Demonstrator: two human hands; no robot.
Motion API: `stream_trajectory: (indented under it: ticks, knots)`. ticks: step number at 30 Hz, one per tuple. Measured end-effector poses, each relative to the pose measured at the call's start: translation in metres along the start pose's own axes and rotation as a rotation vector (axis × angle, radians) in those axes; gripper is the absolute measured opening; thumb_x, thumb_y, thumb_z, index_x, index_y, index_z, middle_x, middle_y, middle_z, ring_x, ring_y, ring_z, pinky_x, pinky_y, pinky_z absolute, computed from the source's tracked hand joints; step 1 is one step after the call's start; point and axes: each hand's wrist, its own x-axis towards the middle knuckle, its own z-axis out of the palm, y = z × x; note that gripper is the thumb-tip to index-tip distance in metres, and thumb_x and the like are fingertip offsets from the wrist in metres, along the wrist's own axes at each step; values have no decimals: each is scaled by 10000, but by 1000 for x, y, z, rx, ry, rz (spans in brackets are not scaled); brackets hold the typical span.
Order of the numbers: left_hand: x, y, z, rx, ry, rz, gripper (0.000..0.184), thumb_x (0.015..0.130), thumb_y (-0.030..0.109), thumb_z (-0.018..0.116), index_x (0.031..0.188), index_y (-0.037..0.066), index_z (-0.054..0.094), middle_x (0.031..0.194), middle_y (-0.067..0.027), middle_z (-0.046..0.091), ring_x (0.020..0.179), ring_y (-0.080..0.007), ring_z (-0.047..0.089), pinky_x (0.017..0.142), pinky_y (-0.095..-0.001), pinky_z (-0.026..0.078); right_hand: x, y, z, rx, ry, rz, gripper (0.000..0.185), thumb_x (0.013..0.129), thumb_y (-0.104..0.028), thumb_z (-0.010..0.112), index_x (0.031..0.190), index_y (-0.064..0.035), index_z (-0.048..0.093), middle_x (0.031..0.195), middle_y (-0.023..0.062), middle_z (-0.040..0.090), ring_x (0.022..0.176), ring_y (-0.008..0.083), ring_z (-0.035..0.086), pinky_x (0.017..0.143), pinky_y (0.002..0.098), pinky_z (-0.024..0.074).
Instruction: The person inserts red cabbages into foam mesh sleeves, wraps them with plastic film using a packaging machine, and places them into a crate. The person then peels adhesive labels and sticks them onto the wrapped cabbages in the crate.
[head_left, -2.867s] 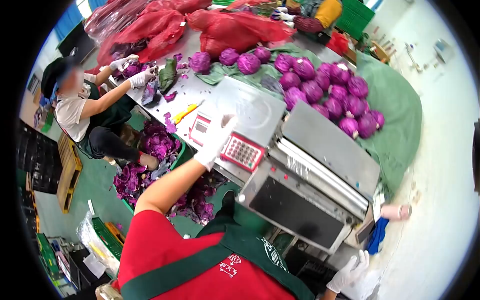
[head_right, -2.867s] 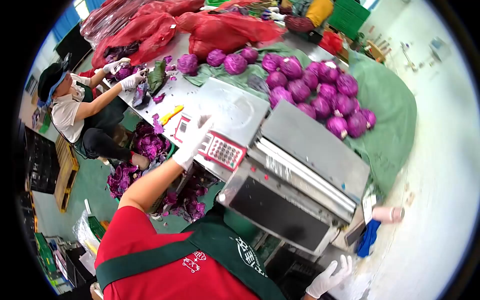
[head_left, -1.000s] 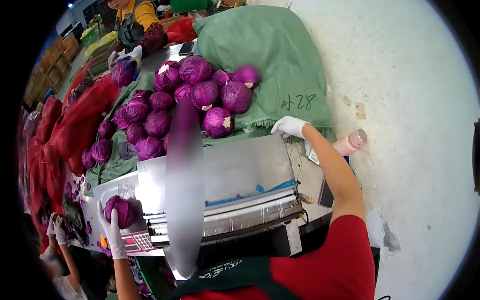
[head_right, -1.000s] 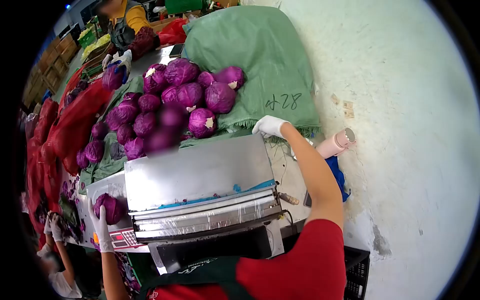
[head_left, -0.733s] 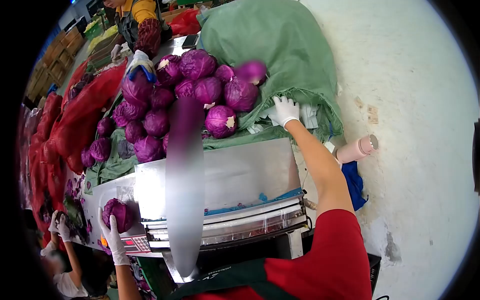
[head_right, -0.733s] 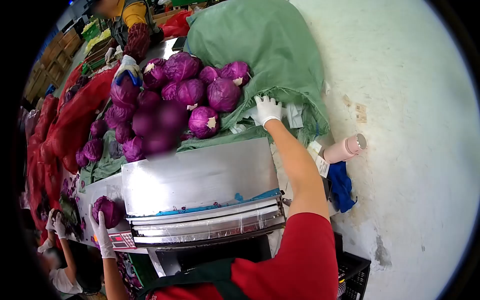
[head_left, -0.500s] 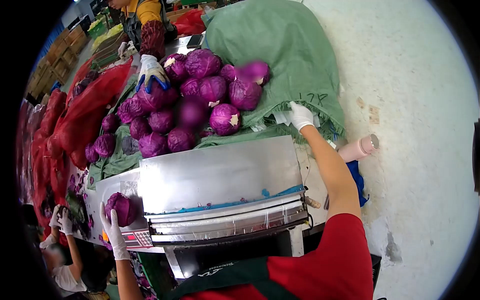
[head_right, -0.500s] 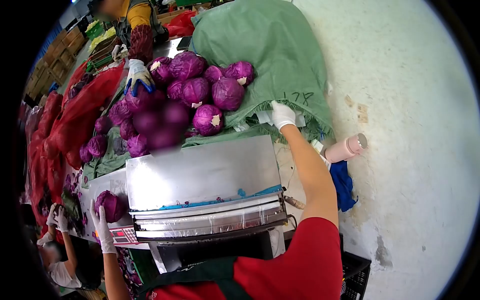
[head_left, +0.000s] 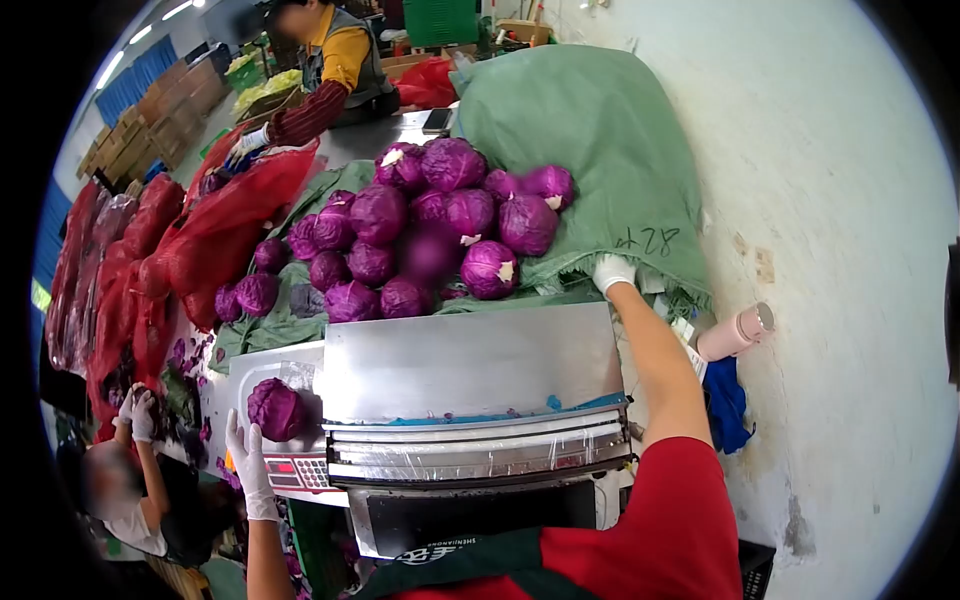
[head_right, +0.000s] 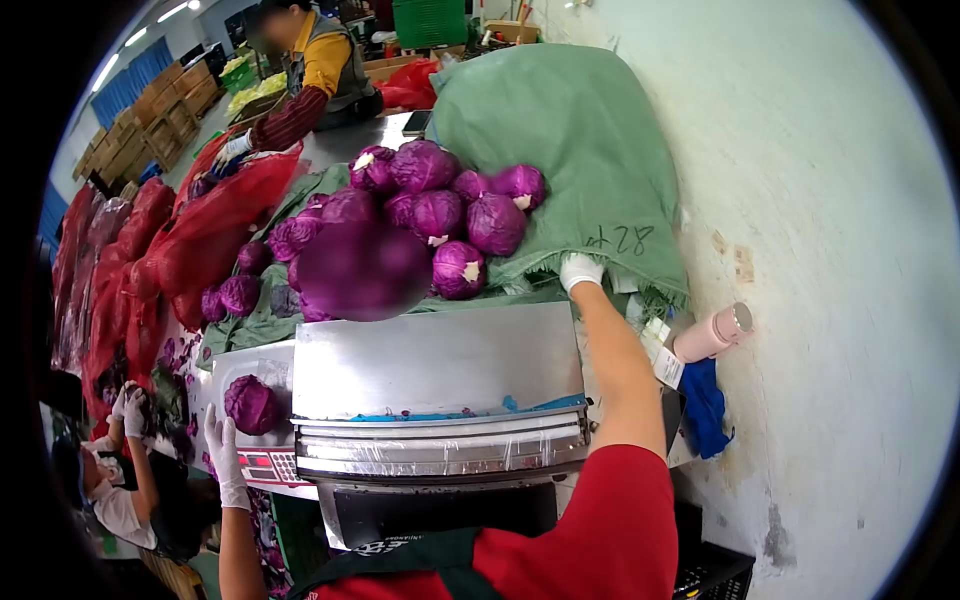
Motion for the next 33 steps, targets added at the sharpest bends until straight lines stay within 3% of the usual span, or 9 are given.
stream_trajectory:
  ticks: [7, 13, 17, 19, 21, 22, 24, 27, 33]
  knots:
    - [-43, 47, 4, 41, 155, 163, 447, 899, 73, 572, 1327, 37, 445, 1339, -79, 466, 1175, -193, 481, 1012, -327, 342, -149, 9, -173, -255, -284, -154, 283, 833, -288, 502, 918, -96, 691, 909, 158, 672, 881, 343, 643, 760, 431, 497]
    - [-93, 175, 74, 96, -50, 874, 316, 710, -80, 648, 1015, 7, 644, 1055, -141, 629, 1018, -292, 589, 901, -367, 451, -320, 4, -268, 305, -179, -432, 196, 834, -246, 549, 798, -80, 647, 728, 101, 650, 686, 265, 637, 621, 367, 484]
    - [-148, 263, 113, 198, -367, 1221, 704, 574, 198, 780, 1238, 145, 557, 1267, -90, 514, 1178, -309, 477, 959, -433, 370, -369, -41, -268, 333, -51, -896, 76, 824, -149, 611, 810, -87, 654, 685, 72, 609, 617, 219, 603, 584, 308, 470]
    - [-161, 267, 131, 213, -487, 1326, 475, 649, 248, 756, 1093, 148, 621, 1028, -34, 629, 929, -214, 594, 840, -396, 436, -376, -49, -268, 333, -7, -971, 104, 840, -164, 609, 875, -72, 645, 721, 66, 607, 637, 194, 594, 599, 298, 471]
    - [-169, 247, 137, 211, -493, 1091, 291, 745, 223, 729, 997, 103, 645, 833, -7, 654, 713, -125, 601, 698, -310, 471, -382, -60, -268, 328, 54, -1049, 151, 855, -179, 607, 940, -58, 635, 757, 60, 604, 657, 170, 586, 614, 289, 472]
    - [-173, 243, 139, 214, -477, 1086, 291, 745, 223, 729, 997, 103, 645, 833, -7, 654, 713, -125, 601, 698, -310, 471, -388, -69, -266, 671, 174, -786, 216, 875, -200, 594, 1021, -41, 602, 803, 58, 592, 699, 147, 568, 655, 281, 472]
    - [-187, 239, 142, -532, -648, 39, 185, 845, 181, 677, 947, 28, 656, 756, -5, 646, 649, -52, 561, 605, -226, 455, -384, -80, -243, 1063, 182, -490, 385, 918, -263, 571, 1198, -8, 502, 908, 62, 559, 813, 101, 521, 765, 264, 457]
    - [-207, 235, 151, -727, -685, -89, 202, 896, 152, 625, 944, -43, 649, 794, -12, 657, 709, -29, 546, 632, -200, 456, -391, -107, -194, 1036, -130, -643, 280, 934, -220, 550, 1118, -9, 544, 949, 72, 603, 889, 126, 562, 810, 282, 458]
    - [-208, 194, 123, -638, -569, -106, 271, 873, 117, 647, 1093, -40, 628, 894, -41, 661, 775, -86, 589, 714, -213, 473, -373, -116, -189, 1470, -139, -459, 179, 953, -123, 496, 977, 35, 577, 911, 47, 638, 823, 88, 591, 751, 246, 500]
